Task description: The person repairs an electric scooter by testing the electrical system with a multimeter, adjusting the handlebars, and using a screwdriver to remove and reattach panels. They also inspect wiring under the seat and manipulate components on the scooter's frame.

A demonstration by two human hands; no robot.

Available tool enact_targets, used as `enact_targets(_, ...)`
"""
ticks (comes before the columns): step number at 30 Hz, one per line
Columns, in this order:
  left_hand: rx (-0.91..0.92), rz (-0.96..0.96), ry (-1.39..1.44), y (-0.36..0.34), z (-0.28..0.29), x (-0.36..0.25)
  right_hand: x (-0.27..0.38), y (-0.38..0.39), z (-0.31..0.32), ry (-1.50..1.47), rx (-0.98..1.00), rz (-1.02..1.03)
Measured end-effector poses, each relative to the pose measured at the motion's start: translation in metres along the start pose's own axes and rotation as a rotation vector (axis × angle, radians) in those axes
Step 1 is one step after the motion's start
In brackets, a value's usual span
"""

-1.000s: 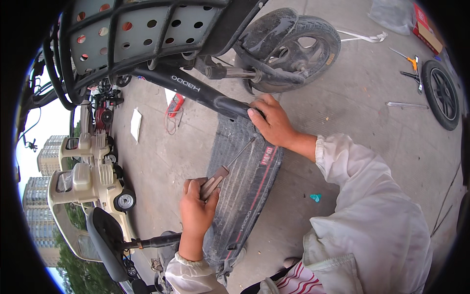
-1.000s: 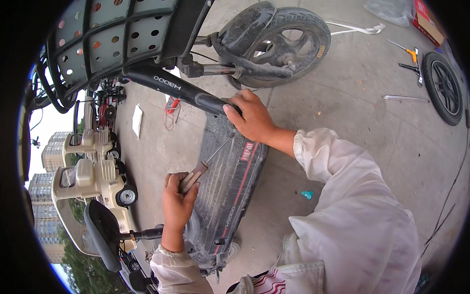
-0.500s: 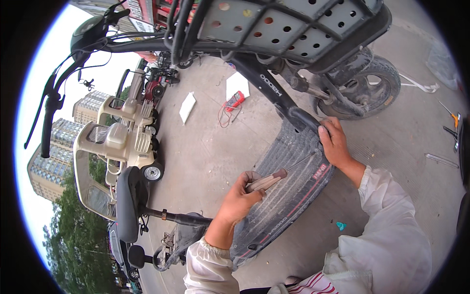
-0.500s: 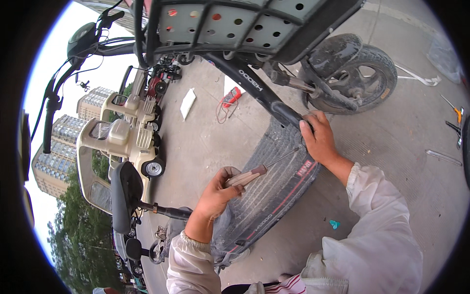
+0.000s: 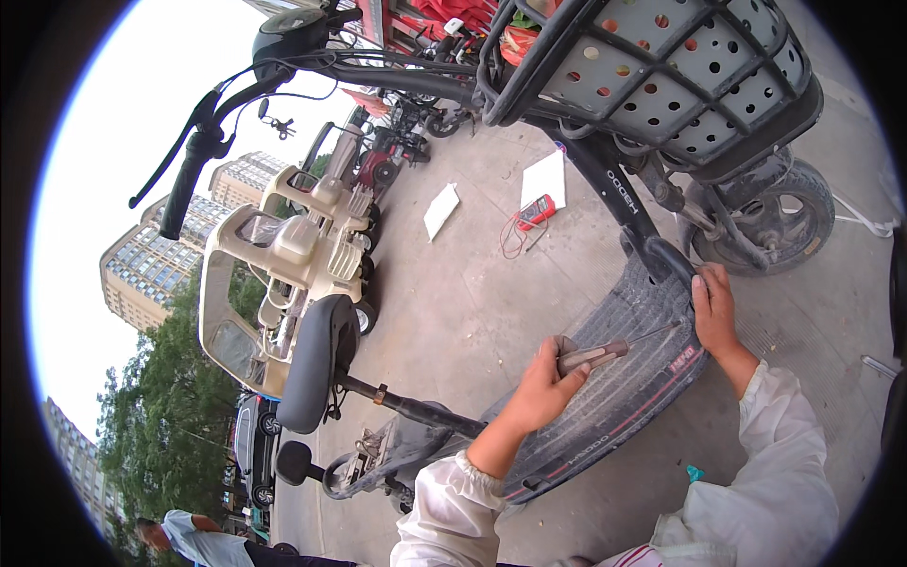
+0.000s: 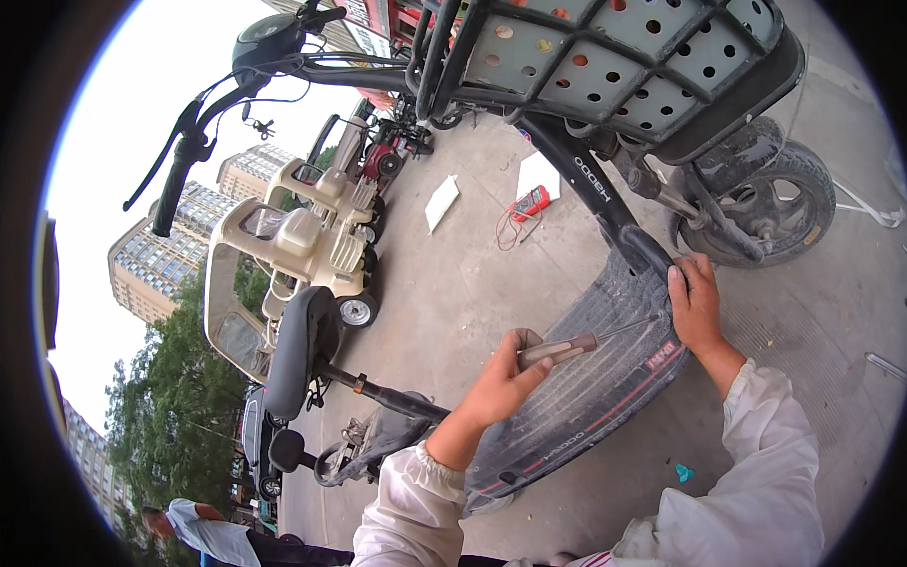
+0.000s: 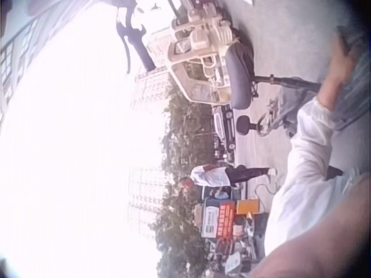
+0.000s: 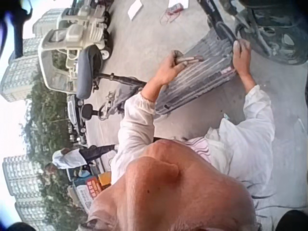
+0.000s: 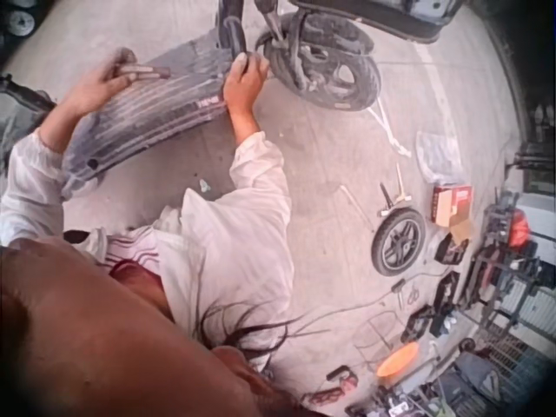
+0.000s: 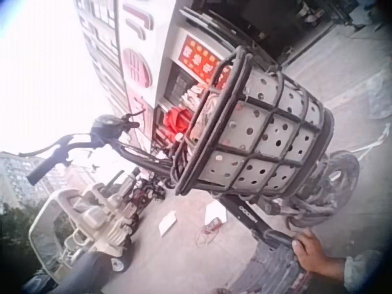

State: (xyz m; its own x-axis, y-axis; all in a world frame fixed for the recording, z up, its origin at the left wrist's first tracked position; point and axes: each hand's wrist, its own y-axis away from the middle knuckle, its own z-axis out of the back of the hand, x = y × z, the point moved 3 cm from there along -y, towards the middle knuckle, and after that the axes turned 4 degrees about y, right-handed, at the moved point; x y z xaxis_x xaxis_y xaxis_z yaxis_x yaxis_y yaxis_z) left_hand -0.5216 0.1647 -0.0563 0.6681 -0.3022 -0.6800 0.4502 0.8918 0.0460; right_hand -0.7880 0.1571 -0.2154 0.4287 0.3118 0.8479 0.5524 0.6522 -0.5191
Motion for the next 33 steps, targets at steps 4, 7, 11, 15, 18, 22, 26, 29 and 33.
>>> enact_targets(4, -0.141, -0.177, -0.133, 0.004, 0.0, -0.003, 0.003, 0.0, 0.0, 0.01, 0.002, 0.004)
enact_targets(7, 0.039, 0.417, 0.097, -0.006, 0.001, 0.011, 0.001, 0.0, -0.001, 0.02, -0.015, 0.021)
enact_targets(11, 0.01, 0.22, 0.107, -0.005, -0.004, 0.022, 0.006, -0.002, 0.001, -0.007, -0.008, 0.013)
enact_targets(15, -0.109, -0.178, -0.011, 0.003, -0.007, 0.031, 0.012, -0.001, 0.002, -0.014, 0.029, -0.025)
enact_targets(18, 0.011, 0.257, 0.171, -0.005, -0.001, 0.032, 0.01, -0.001, 0.003, -0.01, 0.025, -0.016)
enact_targets(22, 0.19, 0.599, 0.411, -0.006, 0.0, 0.027, 0.011, -0.003, 0.007, -0.007, -0.007, 0.004)
enact_targets(26, 0.0, 0.001, 0.202, 0.004, -0.01, 0.028, 0.015, -0.002, 0.005, -0.028, 0.011, -0.022)
enact_targets(29, -0.048, -0.024, 0.17, 0.003, -0.011, 0.027, 0.013, -0.003, 0.006, -0.001, -0.002, -0.014)
enact_targets(33, 0.125, 0.454, 0.445, -0.005, 0.0, 0.02, 0.008, -0.003, 0.005, 0.037, -0.024, 0.006)
